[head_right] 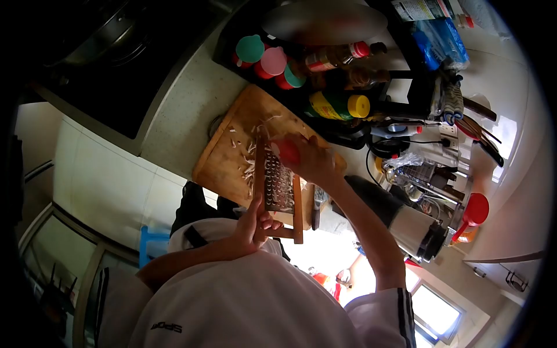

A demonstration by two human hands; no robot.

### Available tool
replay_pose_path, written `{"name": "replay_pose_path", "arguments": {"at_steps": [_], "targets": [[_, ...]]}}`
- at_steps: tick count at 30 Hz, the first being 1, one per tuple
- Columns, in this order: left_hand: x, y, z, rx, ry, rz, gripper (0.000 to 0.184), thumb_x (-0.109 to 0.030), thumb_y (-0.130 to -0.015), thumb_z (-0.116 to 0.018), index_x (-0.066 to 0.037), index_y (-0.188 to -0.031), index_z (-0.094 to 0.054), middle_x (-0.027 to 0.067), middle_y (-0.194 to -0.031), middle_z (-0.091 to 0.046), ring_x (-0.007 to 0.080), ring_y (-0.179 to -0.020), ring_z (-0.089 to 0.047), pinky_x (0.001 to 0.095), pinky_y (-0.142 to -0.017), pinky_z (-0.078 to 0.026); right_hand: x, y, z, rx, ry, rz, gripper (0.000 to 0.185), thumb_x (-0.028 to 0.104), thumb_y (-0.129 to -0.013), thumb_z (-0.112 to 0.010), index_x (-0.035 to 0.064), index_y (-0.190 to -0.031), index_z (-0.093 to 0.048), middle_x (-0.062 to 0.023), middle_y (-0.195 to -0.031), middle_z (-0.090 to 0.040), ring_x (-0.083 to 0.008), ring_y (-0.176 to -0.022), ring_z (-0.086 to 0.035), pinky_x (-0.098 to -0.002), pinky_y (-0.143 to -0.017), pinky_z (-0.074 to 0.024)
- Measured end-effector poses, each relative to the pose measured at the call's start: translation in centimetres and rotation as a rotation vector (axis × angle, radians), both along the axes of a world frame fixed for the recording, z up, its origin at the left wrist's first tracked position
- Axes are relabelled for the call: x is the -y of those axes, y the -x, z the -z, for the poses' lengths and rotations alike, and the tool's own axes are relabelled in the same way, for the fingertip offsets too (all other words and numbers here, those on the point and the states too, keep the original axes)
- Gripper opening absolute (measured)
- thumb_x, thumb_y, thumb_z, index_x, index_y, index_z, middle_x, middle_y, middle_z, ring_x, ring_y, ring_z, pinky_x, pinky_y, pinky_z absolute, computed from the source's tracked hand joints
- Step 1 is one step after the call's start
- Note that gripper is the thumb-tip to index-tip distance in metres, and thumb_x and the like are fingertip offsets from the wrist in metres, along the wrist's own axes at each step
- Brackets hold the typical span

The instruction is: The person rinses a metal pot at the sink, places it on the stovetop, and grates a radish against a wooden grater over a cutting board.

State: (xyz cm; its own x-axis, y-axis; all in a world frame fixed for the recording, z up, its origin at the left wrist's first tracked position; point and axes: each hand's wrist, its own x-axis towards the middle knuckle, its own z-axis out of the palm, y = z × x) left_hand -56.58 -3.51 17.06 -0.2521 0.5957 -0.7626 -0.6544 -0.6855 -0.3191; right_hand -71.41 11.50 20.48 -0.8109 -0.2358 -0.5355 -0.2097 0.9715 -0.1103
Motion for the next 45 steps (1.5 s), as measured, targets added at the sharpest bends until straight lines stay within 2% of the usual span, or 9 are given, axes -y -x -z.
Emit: {"name": "replay_pose_path", "arguments": {"at_steps": [9,12,15,21,26,29,37,42,45], "targets": [[-0.4,-0.3,0.0,-0.03,-0.018,-0.027,0.046,-0.049,-0.089,-0.057,-0.013,-0.076,-0.031,-0.0013,-0.06,-0.029,0.0119,-0.052,-0.032,0.0305,-0.058,-0.038,0.2,-4.3,-10.0,0.21,0.003,-0.051,0.062,0.036,-0.076,-0.071,0.0206,-0.129,-0.044,-0.0213,-0.111,-0.051,-0.0397,-0.093,-0.061,-0.0431,-0.077,-0.0537],[-1.4,-0.8,0.2,-0.048,-0.067,-0.081,0.045,-0.048,-0.09,-0.055,-0.015,-0.073,-0.031,-0.0013,-0.06,-0.027,0.0121,-0.052,-0.032,0.0297,-0.057,-0.037,-1.5,-2.6,-1.2,0.031,0.016,0.04,0.061,0.037,-0.074,-0.072,0.022,-0.127,-0.045,-0.0226,-0.114,-0.05,-0.0396,-0.093,-0.061,-0.045,-0.076,-0.0541],[-0.8,-0.2,-0.2,-0.005,-0.046,-0.053,0.04,-0.048,-0.09,-0.056,-0.014,-0.079,-0.037,-0.0027,-0.058,-0.03,0.0121,-0.052,-0.033,0.0339,-0.068,-0.044,-1.1,1.2,0.8,0.045,-0.055,0.001,0.059,0.038,-0.073,-0.072,0.0214,-0.124,-0.048,-0.0232,-0.114,-0.051,-0.0395,-0.092,-0.062,-0.0461,-0.075,-0.0542],[-0.4,0.1,-0.6,0.008,-0.022,-0.025,0.041,-0.048,-0.089,-0.058,-0.014,-0.08,-0.035,-0.0022,-0.057,-0.03,0.0118,-0.051,-0.033,0.0345,-0.064,-0.043,-0.7,-1.9,-9.7,0.257,-0.005,-0.146,0.062,0.038,-0.073,-0.072,0.0202,-0.126,-0.046,-0.0225,-0.114,-0.051,-0.0415,-0.095,-0.06,-0.0472,-0.074,-0.0539],[-0.6,-0.3,-0.8,-0.011,-0.019,-0.043,0.04,-0.047,-0.089,-0.056,-0.014,-0.081,-0.035,-0.0021,-0.057,-0.029,0.0112,-0.051,-0.033,0.034,-0.063,-0.042,-1.1,-2.1,-2.3,0.052,0.029,-0.086,0.066,0.037,-0.072,-0.073,0.0205,-0.129,-0.044,-0.022,-0.119,-0.048,-0.042,-0.099,-0.058,-0.0481,-0.079,-0.0524],[-0.7,-0.1,-0.8,0.016,-0.018,-0.053,0.038,-0.045,-0.09,-0.056,-0.015,-0.083,-0.035,-0.0021,-0.057,-0.029,0.0109,-0.051,-0.033,0.0338,-0.062,-0.042,0.1,2.1,1.6,0.109,-0.053,0.048,0.065,0.037,-0.072,-0.073,0.021,-0.129,-0.044,-0.0222,-0.121,-0.046,-0.0414,-0.1,-0.058,-0.0459,-0.082,-0.0514],[-0.6,-0.1,-0.9,0.038,-0.036,-0.089,0.038,-0.044,-0.088,-0.059,-0.016,-0.083,-0.034,-0.0027,-0.059,-0.028,0.0112,-0.051,-0.032,0.0337,-0.062,-0.041,-0.1,-2.5,-10.8,0.361,-0.024,-0.207,0.059,0.039,-0.073,-0.072,0.0208,-0.124,-0.048,-0.0206,-0.123,-0.047,-0.0411,-0.097,-0.059,-0.0455,-0.08,-0.0525],[-1.1,-0.5,-0.9,0.046,-0.053,-0.095,0.038,-0.043,-0.088,-0.06,-0.016,-0.081,-0.035,-0.0029,-0.059,-0.028,0.0114,-0.051,-0.032,0.0338,-0.062,-0.042,-0.2,-0.2,0.8,-0.016,0.042,-0.053,0.06,0.037,-0.072,-0.072,0.0221,-0.124,-0.048,-0.0206,-0.119,-0.051,-0.0389,-0.089,-0.061,-0.0441,-0.075,-0.0535],[-1.2,-0.7,-0.8,0.012,-0.048,-0.13,0.04,-0.045,-0.088,-0.06,-0.015,-0.081,-0.034,-0.0026,-0.058,-0.029,0.0119,-0.051,-0.033,0.0335,-0.062,-0.042,0.8,2.2,-0.6,0.101,-0.076,-0.221,0.062,0.035,-0.074,-0.072,0.0207,-0.128,-0.044,-0.0199,-0.111,-0.051,-0.04,-0.091,-0.061,-0.0456,-0.075,-0.0529]]}}
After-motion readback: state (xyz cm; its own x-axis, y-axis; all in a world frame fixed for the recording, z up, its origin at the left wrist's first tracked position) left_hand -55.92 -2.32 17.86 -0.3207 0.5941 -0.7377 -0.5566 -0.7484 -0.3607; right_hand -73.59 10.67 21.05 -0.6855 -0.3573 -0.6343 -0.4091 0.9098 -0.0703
